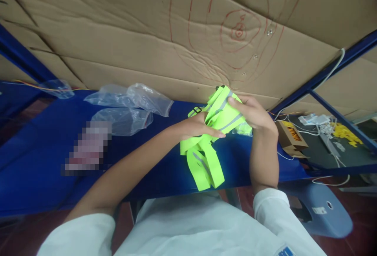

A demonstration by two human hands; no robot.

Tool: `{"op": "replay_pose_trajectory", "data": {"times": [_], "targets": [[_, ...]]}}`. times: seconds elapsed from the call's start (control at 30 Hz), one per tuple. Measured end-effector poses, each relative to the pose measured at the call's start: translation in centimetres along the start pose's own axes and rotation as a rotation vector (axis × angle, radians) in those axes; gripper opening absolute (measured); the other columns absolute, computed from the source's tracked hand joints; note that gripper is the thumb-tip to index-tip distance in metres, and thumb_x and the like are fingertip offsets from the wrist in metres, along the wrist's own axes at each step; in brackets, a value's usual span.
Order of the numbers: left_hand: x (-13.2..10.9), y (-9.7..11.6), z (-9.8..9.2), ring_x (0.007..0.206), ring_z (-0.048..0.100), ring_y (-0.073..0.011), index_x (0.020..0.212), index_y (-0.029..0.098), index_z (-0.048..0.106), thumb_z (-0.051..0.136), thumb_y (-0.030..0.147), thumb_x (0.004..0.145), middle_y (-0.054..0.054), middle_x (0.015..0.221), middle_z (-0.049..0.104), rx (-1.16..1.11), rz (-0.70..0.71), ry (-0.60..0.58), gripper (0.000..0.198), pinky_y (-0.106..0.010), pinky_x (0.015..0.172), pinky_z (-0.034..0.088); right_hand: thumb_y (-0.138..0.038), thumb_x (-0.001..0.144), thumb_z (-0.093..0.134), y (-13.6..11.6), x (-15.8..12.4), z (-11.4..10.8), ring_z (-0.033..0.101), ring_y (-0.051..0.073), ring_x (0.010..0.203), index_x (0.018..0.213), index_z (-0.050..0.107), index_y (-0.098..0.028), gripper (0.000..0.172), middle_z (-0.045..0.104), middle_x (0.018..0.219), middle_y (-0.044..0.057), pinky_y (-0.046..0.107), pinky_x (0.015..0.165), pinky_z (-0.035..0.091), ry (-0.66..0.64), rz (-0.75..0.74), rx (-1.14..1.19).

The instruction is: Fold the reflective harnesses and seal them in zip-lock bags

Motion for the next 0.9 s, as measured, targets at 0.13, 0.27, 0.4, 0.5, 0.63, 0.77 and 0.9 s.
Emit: {"op": "replay_pose_trajectory", "data": {"times": [0.13, 0.27, 0.4, 0.5, 0.63, 0.77, 0.9], "targets": [[-0.2, 0.3, 0.4, 0.069, 0.069, -0.0180, 0.098, 0.011, 0.072, 0.092, 0.026, 0.064, -0.008, 0.089, 0.076, 0.048, -0.015, -0.040, 0.041, -0.031, 0.065, 0.057, -0.067, 0.079, 0.082, 0.1, 0.1, 0.3, 0.074, 0.021, 0.064, 0.086, 0.082, -0.019, 0.048, 0.079, 0.075, 0.006, 0.032, 0.060, 0.061, 0.015, 0.055, 0.069], [-0.7, 1.8, -0.9, 0.094, 0.073, -0.0229, 0.112, 0.015, 0.071, 0.091, 0.024, 0.063, -0.006, 0.101, 0.077, 0.306, 0.077, 0.045, 0.053, -0.033, 0.081, 0.059, -0.073, 0.078, 0.079, 1.1, 0.7, 1.3, 0.075, 0.023, 0.069, 0.088, 0.080, -0.018, 0.056, 0.080, 0.084, 0.008, 0.036, 0.068, 0.064, 0.010, 0.110, 0.106], [-1.4, 2.5, -2.4, 0.102, 0.072, -0.0258, 0.107, 0.015, 0.070, 0.091, 0.028, 0.064, -0.005, 0.097, 0.076, 0.394, 0.080, 0.051, 0.050, -0.035, 0.087, 0.058, -0.077, 0.078, 0.077, 0.9, 2.2, 1.5, 0.074, 0.020, 0.082, 0.100, 0.073, -0.023, 0.058, 0.080, 0.095, 0.004, 0.033, 0.073, 0.062, 0.135, -0.053, 0.018], [-1.6, 2.7, -3.0, 0.089, 0.073, -0.0229, 0.112, 0.016, 0.068, 0.092, 0.032, 0.064, -0.004, 0.098, 0.076, 0.359, 0.053, 0.018, 0.056, -0.033, 0.078, 0.058, -0.073, 0.080, 0.078, -0.4, 2.6, 1.3, 0.071, 0.018, 0.084, 0.100, 0.070, -0.025, 0.053, 0.077, 0.095, 0.002, 0.031, 0.076, 0.059, 0.239, -0.233, -0.169], [-1.1, 2.5, -3.8, 0.091, 0.072, -0.0208, 0.114, 0.017, 0.069, 0.090, 0.030, 0.065, -0.004, 0.105, 0.077, 0.369, 0.051, 0.122, 0.055, -0.032, 0.081, 0.057, -0.070, 0.098, 0.056, -2.0, 1.8, 2.1, 0.073, 0.026, 0.108, 0.111, 0.075, -0.024, 0.051, 0.079, 0.113, 0.007, 0.041, 0.098, 0.057, 0.245, -0.356, -0.493], [-0.1, 1.8, -4.2, 0.094, 0.071, -0.0216, 0.105, 0.015, 0.072, 0.086, 0.026, 0.066, -0.004, 0.103, 0.077, 0.499, 0.066, 0.201, 0.042, -0.031, 0.083, 0.056, -0.071, 0.102, 0.046, -1.6, 1.3, 4.3, 0.066, 0.033, 0.129, 0.137, 0.067, -0.021, 0.065, 0.073, 0.135, 0.013, 0.049, 0.112, 0.050, 0.128, -0.311, -0.717], [0.0, 1.4, -4.4, 0.091, 0.072, -0.0218, 0.104, 0.015, 0.074, 0.088, 0.027, 0.066, -0.004, 0.099, 0.078, 0.423, 0.042, 0.167, 0.043, -0.032, 0.081, 0.057, -0.073, 0.092, 0.063, -0.5, 2.2, 4.9, 0.066, 0.037, 0.129, 0.146, 0.060, -0.017, 0.078, 0.070, 0.139, 0.017, 0.051, 0.110, 0.051, 0.127, -0.284, -0.718]]}}
Point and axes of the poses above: each hand's wrist, its own x-axis towards the middle knuckle, its own z-axis out of the palm, y = z × x, the point moved 8 cm from there along x, towards the middle knuckle
